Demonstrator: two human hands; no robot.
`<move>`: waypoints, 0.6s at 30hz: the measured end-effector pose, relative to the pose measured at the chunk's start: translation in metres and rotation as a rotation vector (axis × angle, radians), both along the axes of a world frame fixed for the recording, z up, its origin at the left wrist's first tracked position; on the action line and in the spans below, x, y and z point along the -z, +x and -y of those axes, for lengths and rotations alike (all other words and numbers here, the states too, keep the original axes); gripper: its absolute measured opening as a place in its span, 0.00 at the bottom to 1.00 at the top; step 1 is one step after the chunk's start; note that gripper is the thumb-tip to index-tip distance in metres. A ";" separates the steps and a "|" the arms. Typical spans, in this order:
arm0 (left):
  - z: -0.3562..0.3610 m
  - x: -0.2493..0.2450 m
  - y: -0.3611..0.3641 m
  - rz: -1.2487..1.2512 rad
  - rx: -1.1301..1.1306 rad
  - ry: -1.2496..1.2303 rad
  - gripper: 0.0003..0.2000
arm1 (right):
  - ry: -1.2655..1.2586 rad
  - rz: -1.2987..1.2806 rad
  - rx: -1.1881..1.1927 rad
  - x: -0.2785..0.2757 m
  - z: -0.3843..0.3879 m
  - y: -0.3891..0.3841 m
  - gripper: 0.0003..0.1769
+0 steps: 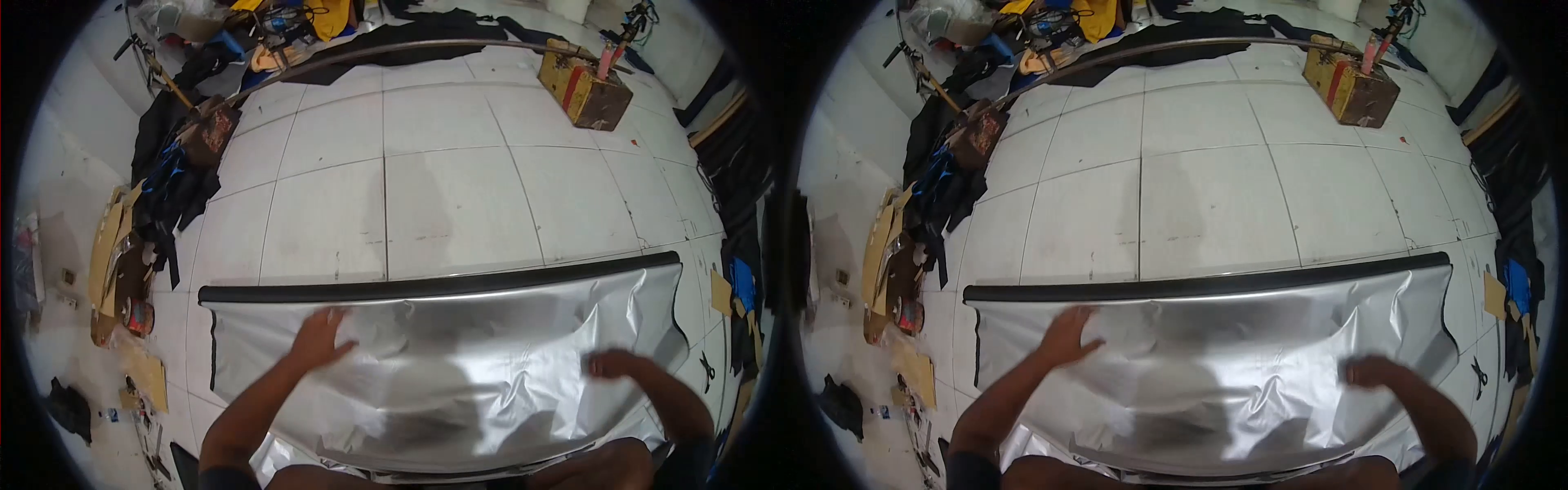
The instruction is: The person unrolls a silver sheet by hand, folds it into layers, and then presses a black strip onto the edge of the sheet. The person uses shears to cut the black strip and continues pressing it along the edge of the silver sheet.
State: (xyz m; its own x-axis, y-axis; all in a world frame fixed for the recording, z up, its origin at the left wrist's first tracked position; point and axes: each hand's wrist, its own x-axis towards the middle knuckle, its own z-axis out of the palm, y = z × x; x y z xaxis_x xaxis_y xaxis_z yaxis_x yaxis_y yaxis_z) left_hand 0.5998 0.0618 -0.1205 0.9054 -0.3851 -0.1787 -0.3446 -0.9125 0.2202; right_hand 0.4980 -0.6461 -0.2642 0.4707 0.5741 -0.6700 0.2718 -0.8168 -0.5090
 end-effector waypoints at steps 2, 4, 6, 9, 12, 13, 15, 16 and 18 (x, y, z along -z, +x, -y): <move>-0.001 0.013 0.057 0.209 0.104 0.067 0.34 | -0.348 0.462 0.280 -0.120 -0.093 0.102 0.27; -0.017 0.050 0.090 -0.114 -0.002 0.066 0.32 | -0.339 0.787 0.178 -0.139 -0.111 0.149 0.39; -0.013 0.040 0.087 0.007 -0.010 -0.043 0.20 | -0.438 0.973 0.074 -0.115 -0.112 0.163 0.29; -0.023 0.025 0.078 0.042 -0.103 -0.015 0.07 | -0.315 0.938 0.192 -0.096 -0.099 0.171 0.16; -0.025 0.008 0.043 0.200 -0.007 -0.110 0.03 | -0.219 0.919 0.348 -0.129 -0.112 0.132 0.07; -0.026 0.011 0.026 0.187 -0.064 -0.109 0.04 | -0.199 0.930 0.359 -0.133 -0.113 0.112 0.07; -0.030 0.012 -0.020 0.307 -0.081 -0.117 0.09 | -0.129 0.995 0.379 -0.131 -0.110 0.062 0.07; -0.027 0.003 -0.050 0.292 -0.108 -0.169 0.10 | -0.084 1.047 0.374 -0.131 -0.111 0.036 0.07; -0.027 0.000 -0.116 0.120 -0.151 -0.081 0.10 | -0.098 0.982 0.435 -0.124 -0.107 -0.027 0.10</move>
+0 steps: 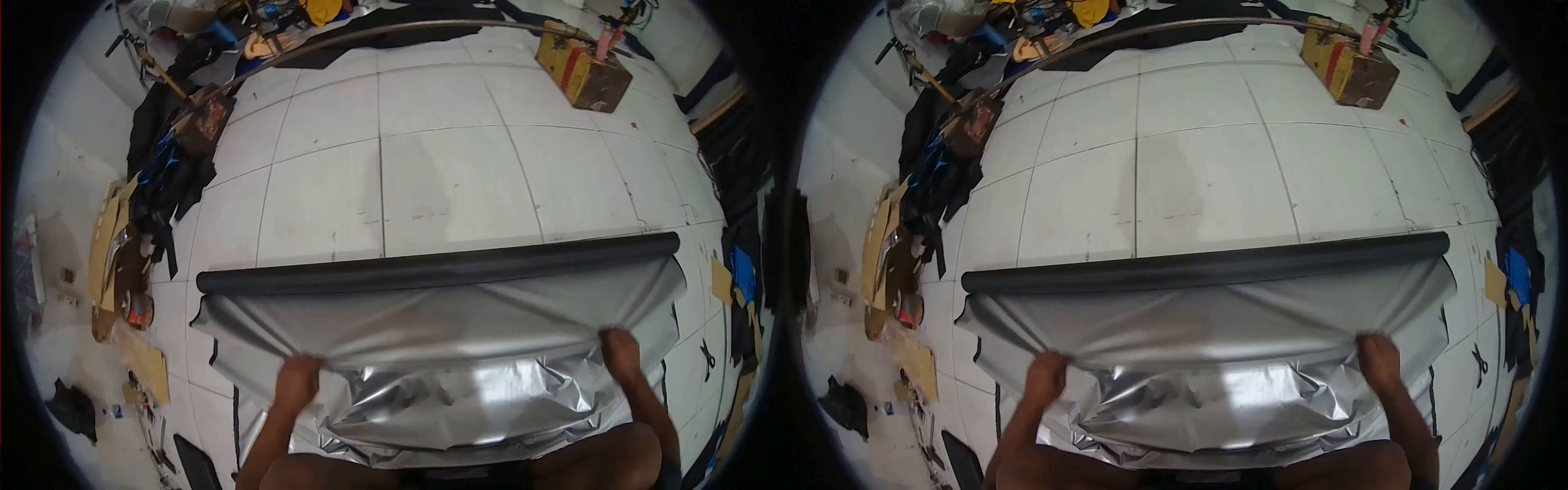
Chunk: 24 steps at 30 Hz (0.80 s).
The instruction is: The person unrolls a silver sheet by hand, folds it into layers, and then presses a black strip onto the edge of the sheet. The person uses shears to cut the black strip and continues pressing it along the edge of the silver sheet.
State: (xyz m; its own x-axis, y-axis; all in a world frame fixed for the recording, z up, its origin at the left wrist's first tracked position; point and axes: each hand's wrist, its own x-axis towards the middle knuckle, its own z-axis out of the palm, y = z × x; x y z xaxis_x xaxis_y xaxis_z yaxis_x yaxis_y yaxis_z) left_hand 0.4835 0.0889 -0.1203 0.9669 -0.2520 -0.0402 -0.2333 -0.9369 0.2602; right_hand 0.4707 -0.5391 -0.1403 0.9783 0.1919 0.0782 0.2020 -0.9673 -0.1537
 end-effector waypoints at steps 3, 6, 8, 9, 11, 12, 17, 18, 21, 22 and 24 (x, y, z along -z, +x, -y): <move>0.003 0.013 -0.088 -0.363 0.030 -0.005 0.11 | -0.007 -0.214 0.000 0.017 0.004 -0.098 0.14; -0.009 0.044 -0.112 -0.729 0.014 0.012 0.16 | 0.095 -0.499 -0.076 0.047 0.028 -0.160 0.19; -0.014 0.048 -0.087 -0.834 0.056 -0.106 0.16 | 0.081 -0.803 -0.143 0.050 0.032 -0.139 0.20; -0.015 0.048 -0.069 -0.888 0.087 -0.166 0.16 | 0.073 -0.957 -0.167 0.048 0.034 -0.128 0.21; -0.005 0.035 -0.020 -0.751 0.116 -0.194 0.19 | 0.061 -1.279 -0.208 0.039 0.042 -0.111 0.22; 0.005 0.022 0.012 -0.553 0.097 -0.149 0.22 | -0.205 -1.269 -0.067 0.054 0.041 -0.081 0.26; 0.029 0.011 0.158 -0.295 0.226 0.119 0.37 | -0.065 -0.281 -0.104 -0.023 -0.012 0.125 0.43; 0.022 0.026 0.163 -0.180 0.239 0.069 0.30 | -0.131 -0.311 -0.142 -0.012 -0.008 0.148 0.48; 0.025 0.023 0.163 -0.109 0.116 0.123 0.07 | -0.217 -0.133 -0.189 0.007 -0.007 0.173 0.16; 0.027 0.024 0.163 -0.031 0.143 0.085 0.04 | -0.233 -0.165 -0.163 0.007 -0.005 0.175 0.09; 0.020 0.024 0.151 0.125 0.161 0.019 0.02 | -0.080 -0.098 -0.070 0.005 -0.004 0.159 0.08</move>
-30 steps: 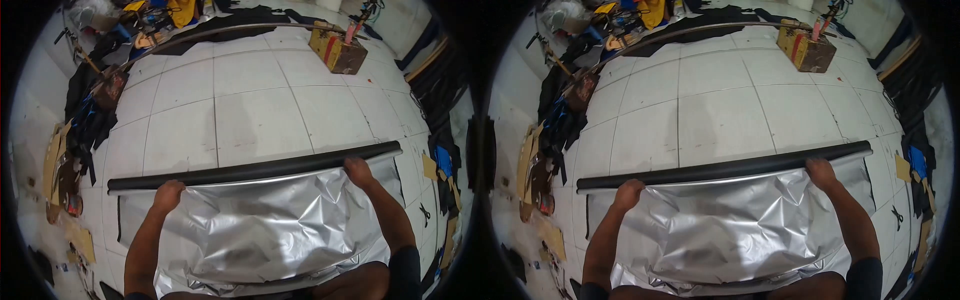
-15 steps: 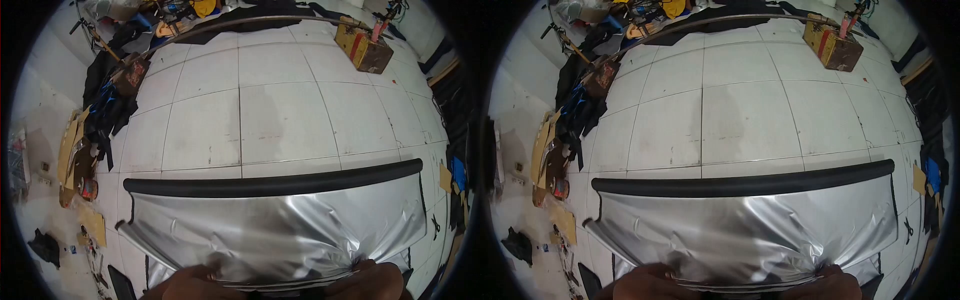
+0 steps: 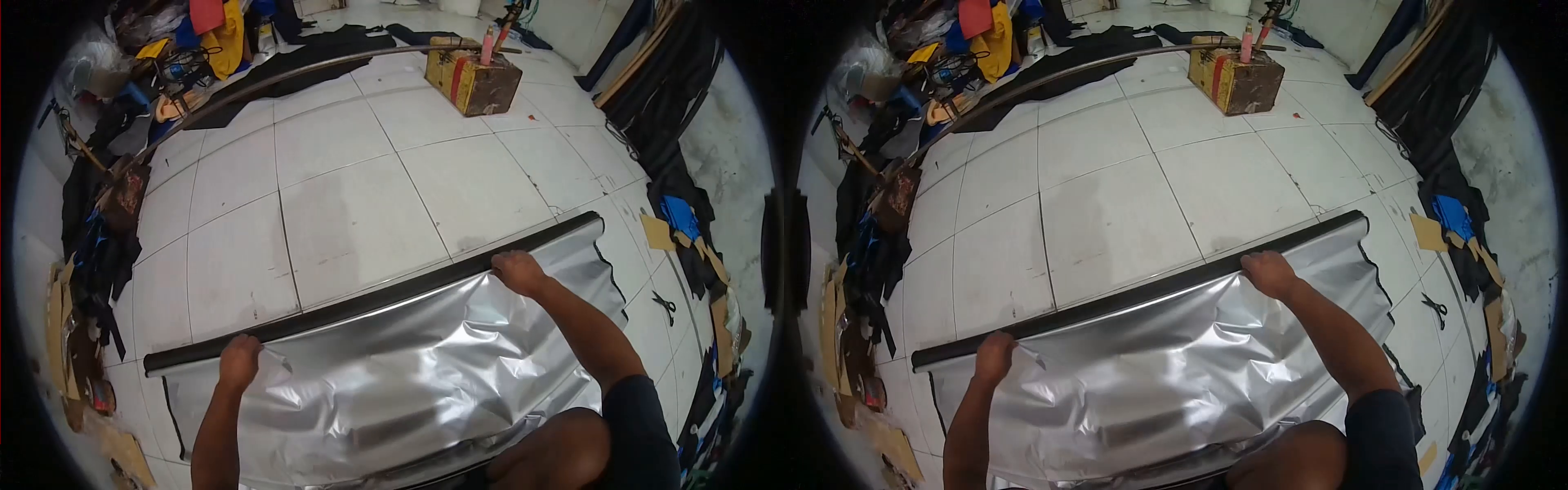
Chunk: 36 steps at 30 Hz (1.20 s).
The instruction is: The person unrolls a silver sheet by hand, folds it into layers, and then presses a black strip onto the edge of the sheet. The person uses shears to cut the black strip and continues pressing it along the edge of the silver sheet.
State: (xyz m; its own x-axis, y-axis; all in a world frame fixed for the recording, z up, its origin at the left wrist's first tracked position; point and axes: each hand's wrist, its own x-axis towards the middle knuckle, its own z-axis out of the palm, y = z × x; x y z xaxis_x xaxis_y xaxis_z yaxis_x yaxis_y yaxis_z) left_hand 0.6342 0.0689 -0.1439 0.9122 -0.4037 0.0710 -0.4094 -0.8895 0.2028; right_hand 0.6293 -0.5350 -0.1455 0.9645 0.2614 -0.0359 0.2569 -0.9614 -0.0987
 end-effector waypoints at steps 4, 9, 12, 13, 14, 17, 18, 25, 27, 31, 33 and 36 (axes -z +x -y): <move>0.000 -0.019 -0.037 0.075 0.015 -0.091 0.02 | 0.067 0.001 0.040 -0.015 -0.001 -0.059 0.07; -0.005 -0.037 -0.180 -0.343 -0.074 -0.012 0.07 | 0.033 -0.060 0.094 -0.015 0.009 -0.195 0.13; 0.006 -0.032 -0.245 -0.539 -0.070 -0.141 0.08 | -0.005 -0.369 0.158 0.018 0.022 -0.296 0.19; 0.009 -0.031 -0.259 -0.513 -0.088 -0.283 0.09 | -0.237 -0.949 0.152 0.061 0.046 -0.311 0.22; 0.007 -0.027 -0.250 -0.625 -0.064 -0.275 0.10 | -0.227 -1.062 0.161 0.074 0.049 -0.325 0.22; -0.013 0.008 -0.208 -0.953 0.040 -0.243 0.12 | 0.072 -1.051 0.068 0.063 0.046 -0.337 0.22; -0.014 0.014 -0.191 -1.075 0.089 -0.230 0.13 | 0.104 -1.128 0.058 0.068 0.050 -0.334 0.22; 0.007 0.011 0.034 -0.219 0.049 0.102 0.32 | -0.077 -0.605 -0.033 0.016 0.019 -0.081 0.26; 0.001 0.021 0.048 -0.307 -0.004 0.003 0.27 | -0.161 -0.270 0.087 -0.022 -0.014 -0.004 0.38; -0.004 0.003 0.045 -0.105 -0.033 -0.095 0.10 | -0.271 0.195 -0.039 0.018 -0.013 0.047 0.28; -0.003 -0.017 0.035 -0.024 -0.092 -0.121 0.07 | -0.218 0.131 -0.071 0.027 0.000 0.052 0.17; -0.008 -0.024 -0.004 0.039 -0.124 -0.140 0.08 | 0.138 0.042 0.037 -0.019 -0.002 0.010 0.07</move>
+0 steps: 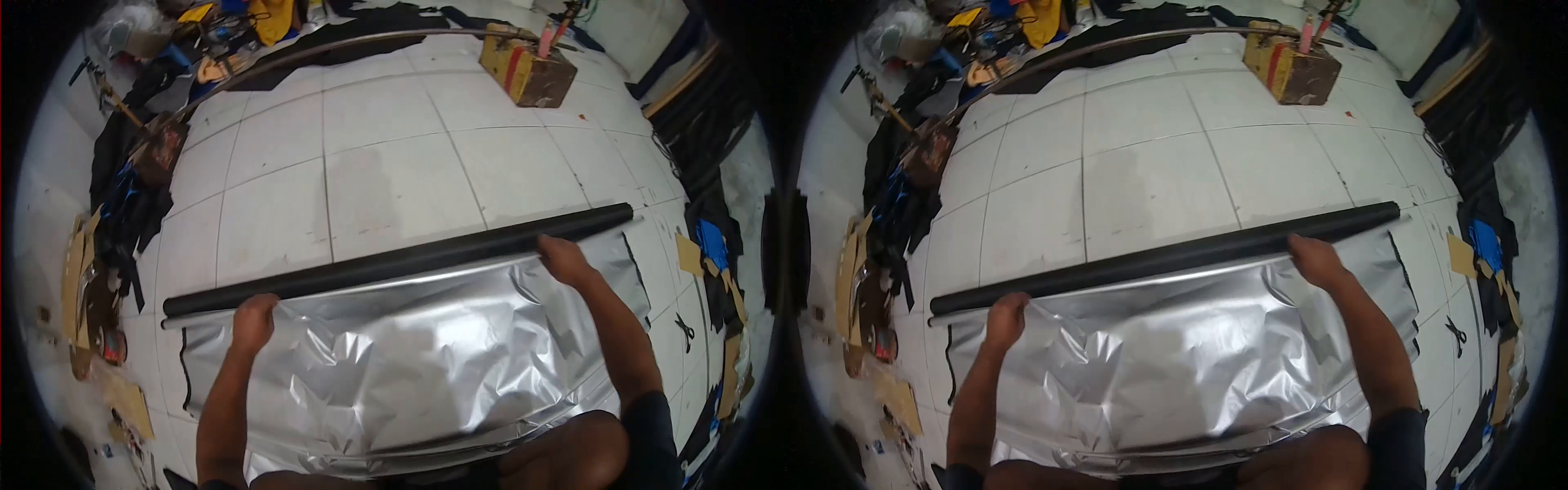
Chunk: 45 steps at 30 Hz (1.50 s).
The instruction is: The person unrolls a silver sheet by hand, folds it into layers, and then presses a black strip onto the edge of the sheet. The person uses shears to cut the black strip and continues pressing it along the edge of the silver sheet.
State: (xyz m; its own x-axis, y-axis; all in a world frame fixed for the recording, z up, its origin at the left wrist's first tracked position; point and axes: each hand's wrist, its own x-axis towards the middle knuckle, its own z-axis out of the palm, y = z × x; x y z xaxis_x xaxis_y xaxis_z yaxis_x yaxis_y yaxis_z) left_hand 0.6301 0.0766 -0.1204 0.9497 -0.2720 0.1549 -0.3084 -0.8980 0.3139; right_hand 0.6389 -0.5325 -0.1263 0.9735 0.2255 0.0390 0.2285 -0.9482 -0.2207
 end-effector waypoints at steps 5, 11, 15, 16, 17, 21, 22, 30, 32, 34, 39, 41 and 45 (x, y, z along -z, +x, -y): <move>0.000 0.002 -0.150 -0.114 -0.097 0.068 0.14 | -0.055 -0.079 0.030 0.001 0.015 -0.151 0.12; -0.011 0.047 -0.293 -0.849 -0.092 -0.053 0.12 | -0.057 -0.574 -0.086 0.018 0.008 -0.337 0.23; -0.029 0.055 -0.230 -1.110 0.250 -0.126 0.14 | 0.103 -1.198 -0.264 0.055 0.046 -0.310 0.15; -0.028 0.050 -0.197 -1.138 0.261 -0.077 0.14 | 0.152 -1.316 -0.319 0.070 0.059 -0.286 0.14; -0.019 0.038 -0.152 -1.067 0.193 0.001 0.15 | 0.186 -1.315 -0.387 0.085 0.075 -0.255 0.13; 0.005 0.016 -0.002 -0.192 0.173 0.175 0.22 | -0.077 -0.352 0.003 0.022 0.026 -0.071 0.23; -0.003 0.029 0.021 -0.224 0.158 0.150 0.21 | -0.147 -0.376 0.119 -0.018 -0.010 -0.030 0.33; -0.009 -0.006 0.034 -0.094 0.026 -0.047 0.05 | -0.150 -0.228 0.017 0.013 0.020 0.018 0.14; -0.015 -0.014 0.001 -0.027 0.019 -0.026 0.09 | 0.089 -0.050 -0.010 -0.013 0.024 -0.019 0.10; -0.019 -0.006 -0.058 0.027 -0.001 0.024 0.10 | 0.054 0.026 0.014 -0.042 0.015 -0.072 0.09; -0.010 0.022 -0.232 -0.452 -0.043 0.070 0.11 | 0.016 -0.213 0.167 0.019 0.027 -0.268 0.16; -0.009 0.050 -0.301 -0.582 -0.285 -0.426 0.09 | -0.279 -0.660 0.179 0.080 0.058 -0.341 0.19; -0.037 0.070 -0.266 -0.999 0.128 -0.160 0.11 | -0.009 -1.232 -0.026 0.070 0.071 -0.342 0.17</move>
